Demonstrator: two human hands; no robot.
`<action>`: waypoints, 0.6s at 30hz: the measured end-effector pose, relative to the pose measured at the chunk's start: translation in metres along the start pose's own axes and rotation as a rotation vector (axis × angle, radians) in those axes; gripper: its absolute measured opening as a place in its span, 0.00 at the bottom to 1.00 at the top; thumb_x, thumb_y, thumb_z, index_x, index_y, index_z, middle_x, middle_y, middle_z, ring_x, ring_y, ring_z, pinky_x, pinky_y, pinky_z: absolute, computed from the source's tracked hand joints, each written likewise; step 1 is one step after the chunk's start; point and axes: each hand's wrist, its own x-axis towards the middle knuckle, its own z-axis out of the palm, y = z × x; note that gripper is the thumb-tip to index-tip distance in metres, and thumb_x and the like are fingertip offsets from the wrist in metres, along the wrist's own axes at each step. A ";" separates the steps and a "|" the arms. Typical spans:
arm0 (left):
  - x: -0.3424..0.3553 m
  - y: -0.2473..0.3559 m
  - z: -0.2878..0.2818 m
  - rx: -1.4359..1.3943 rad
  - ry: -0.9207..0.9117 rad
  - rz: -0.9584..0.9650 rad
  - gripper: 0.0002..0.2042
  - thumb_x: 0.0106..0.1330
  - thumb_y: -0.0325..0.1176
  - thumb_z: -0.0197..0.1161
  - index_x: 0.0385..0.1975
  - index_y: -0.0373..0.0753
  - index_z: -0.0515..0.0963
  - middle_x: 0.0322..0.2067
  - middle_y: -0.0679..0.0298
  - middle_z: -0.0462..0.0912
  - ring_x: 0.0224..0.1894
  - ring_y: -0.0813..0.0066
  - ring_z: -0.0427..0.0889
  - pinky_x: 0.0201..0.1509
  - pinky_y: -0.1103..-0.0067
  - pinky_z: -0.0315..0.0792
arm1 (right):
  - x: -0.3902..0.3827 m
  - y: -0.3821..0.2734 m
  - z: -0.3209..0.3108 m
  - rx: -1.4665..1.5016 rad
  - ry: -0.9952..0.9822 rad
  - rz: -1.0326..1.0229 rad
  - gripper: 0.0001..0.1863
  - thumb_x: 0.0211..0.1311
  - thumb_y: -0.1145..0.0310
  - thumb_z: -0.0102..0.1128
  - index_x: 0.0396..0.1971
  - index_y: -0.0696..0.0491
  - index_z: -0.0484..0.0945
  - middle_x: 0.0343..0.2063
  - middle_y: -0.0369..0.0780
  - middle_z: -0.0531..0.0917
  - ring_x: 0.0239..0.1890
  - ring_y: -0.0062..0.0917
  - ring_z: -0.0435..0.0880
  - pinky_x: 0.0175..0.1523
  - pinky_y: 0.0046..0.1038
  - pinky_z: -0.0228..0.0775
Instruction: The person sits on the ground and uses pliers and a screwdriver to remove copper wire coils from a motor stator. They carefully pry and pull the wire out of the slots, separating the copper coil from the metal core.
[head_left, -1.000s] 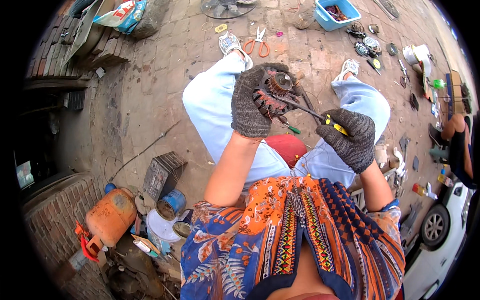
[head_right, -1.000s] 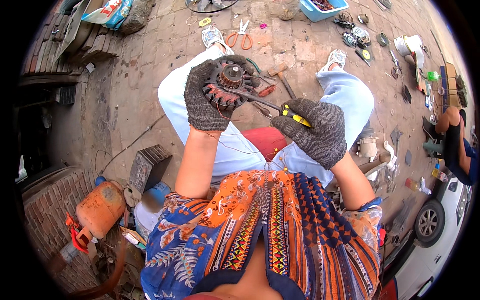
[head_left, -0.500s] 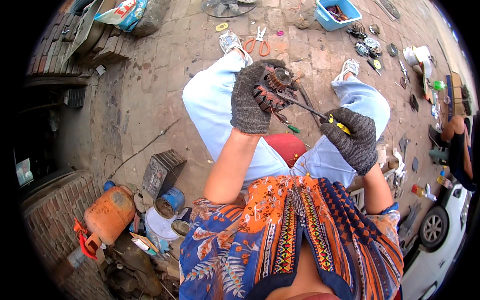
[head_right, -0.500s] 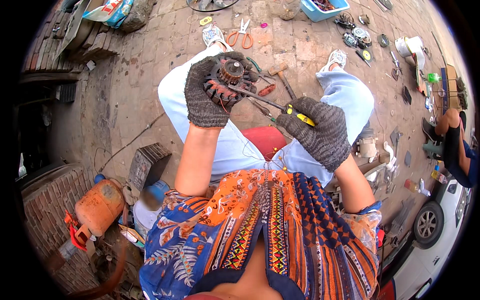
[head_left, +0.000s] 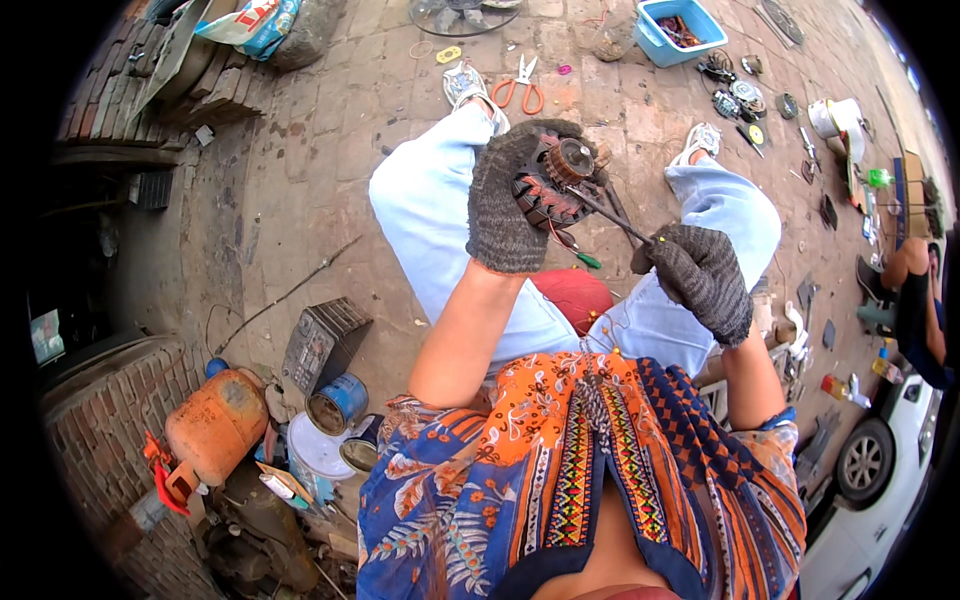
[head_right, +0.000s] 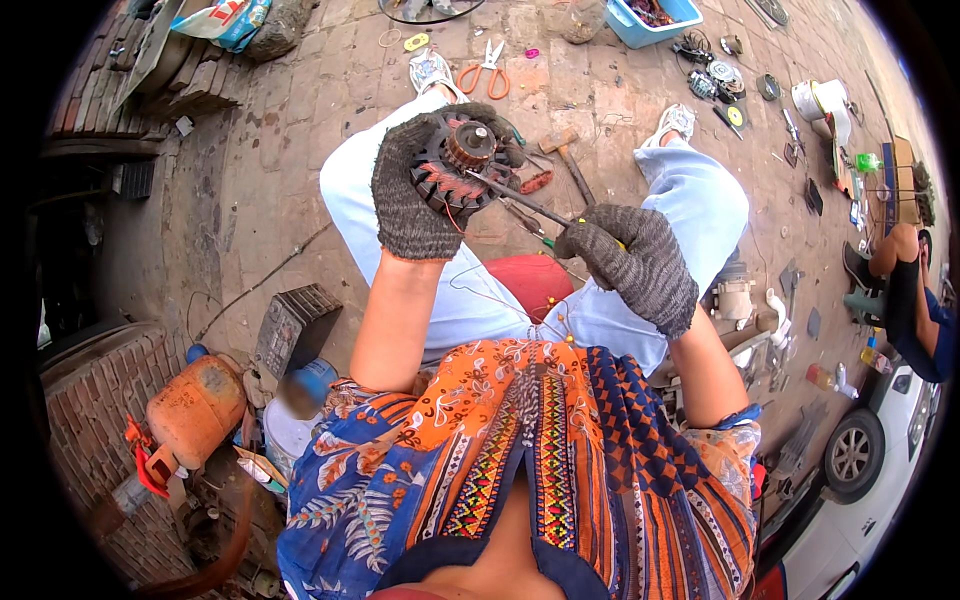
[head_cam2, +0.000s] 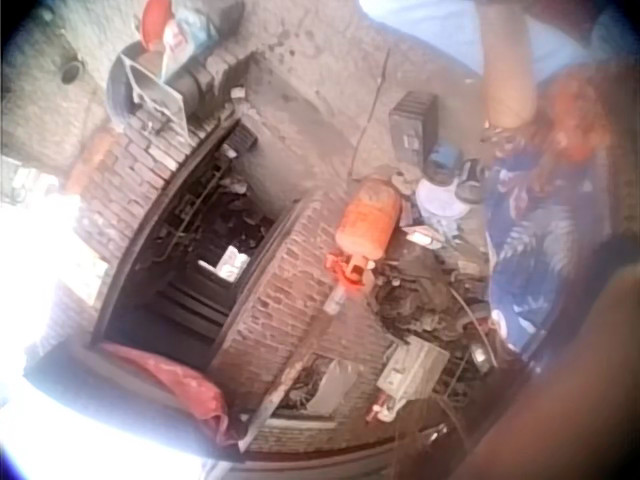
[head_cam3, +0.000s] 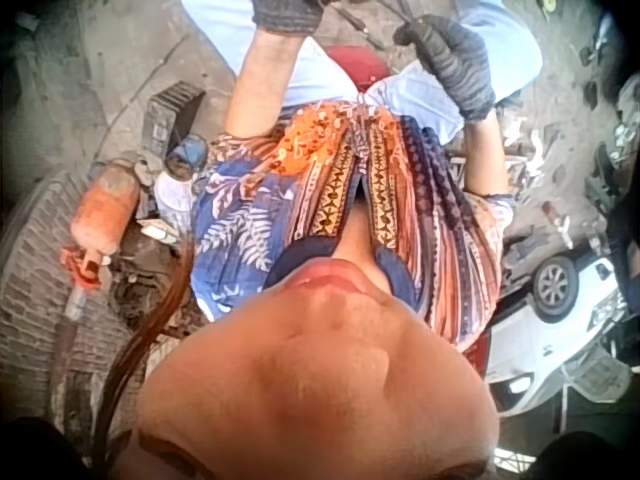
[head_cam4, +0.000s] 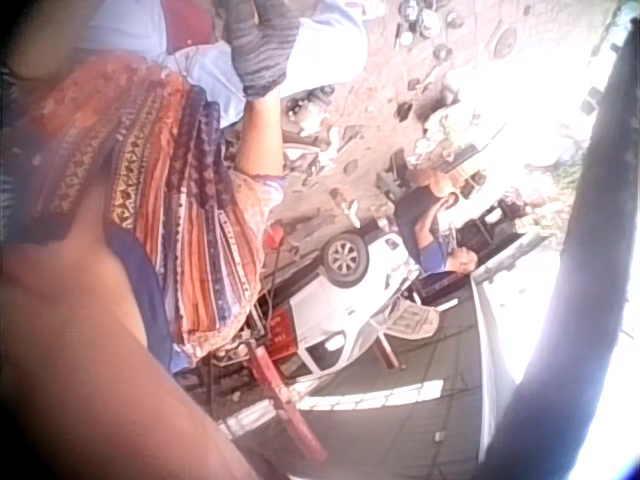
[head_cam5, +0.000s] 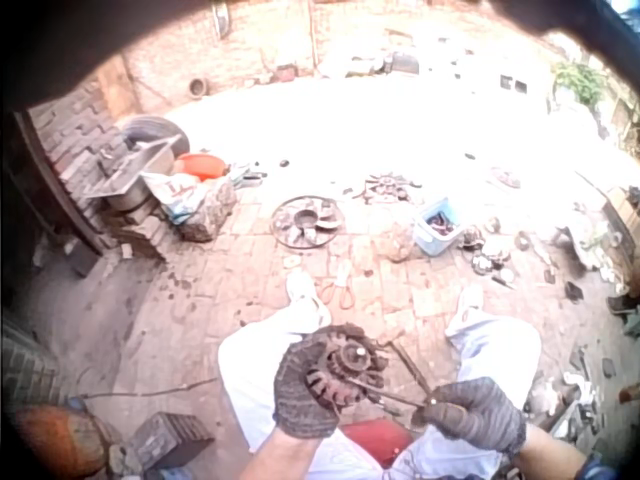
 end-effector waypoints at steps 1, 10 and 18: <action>-0.001 -0.001 0.000 -0.005 0.004 0.019 0.13 0.65 0.38 0.47 0.41 0.36 0.73 0.39 0.56 0.78 0.40 0.61 0.79 0.43 0.67 0.76 | 0.001 0.001 -0.002 0.004 -0.019 -0.009 0.19 0.62 0.57 0.49 0.26 0.57 0.80 0.17 0.35 0.75 0.17 0.15 0.69 0.24 0.19 0.60; -0.004 -0.002 0.000 0.039 -0.085 0.066 0.14 0.66 0.38 0.47 0.42 0.35 0.72 0.40 0.58 0.77 0.42 0.64 0.78 0.46 0.68 0.74 | 0.004 0.016 0.001 0.134 -0.145 0.015 0.22 0.64 0.54 0.45 0.25 0.57 0.78 0.11 0.33 0.70 0.14 0.14 0.65 0.21 0.18 0.55; -0.003 -0.003 0.010 0.423 0.017 0.313 0.11 0.66 0.34 0.48 0.42 0.35 0.72 0.40 0.61 0.76 0.45 0.72 0.75 0.52 0.76 0.69 | 0.002 0.011 0.009 0.102 -0.051 0.004 0.15 0.62 0.61 0.49 0.30 0.57 0.80 0.20 0.37 0.77 0.15 0.16 0.70 0.23 0.21 0.62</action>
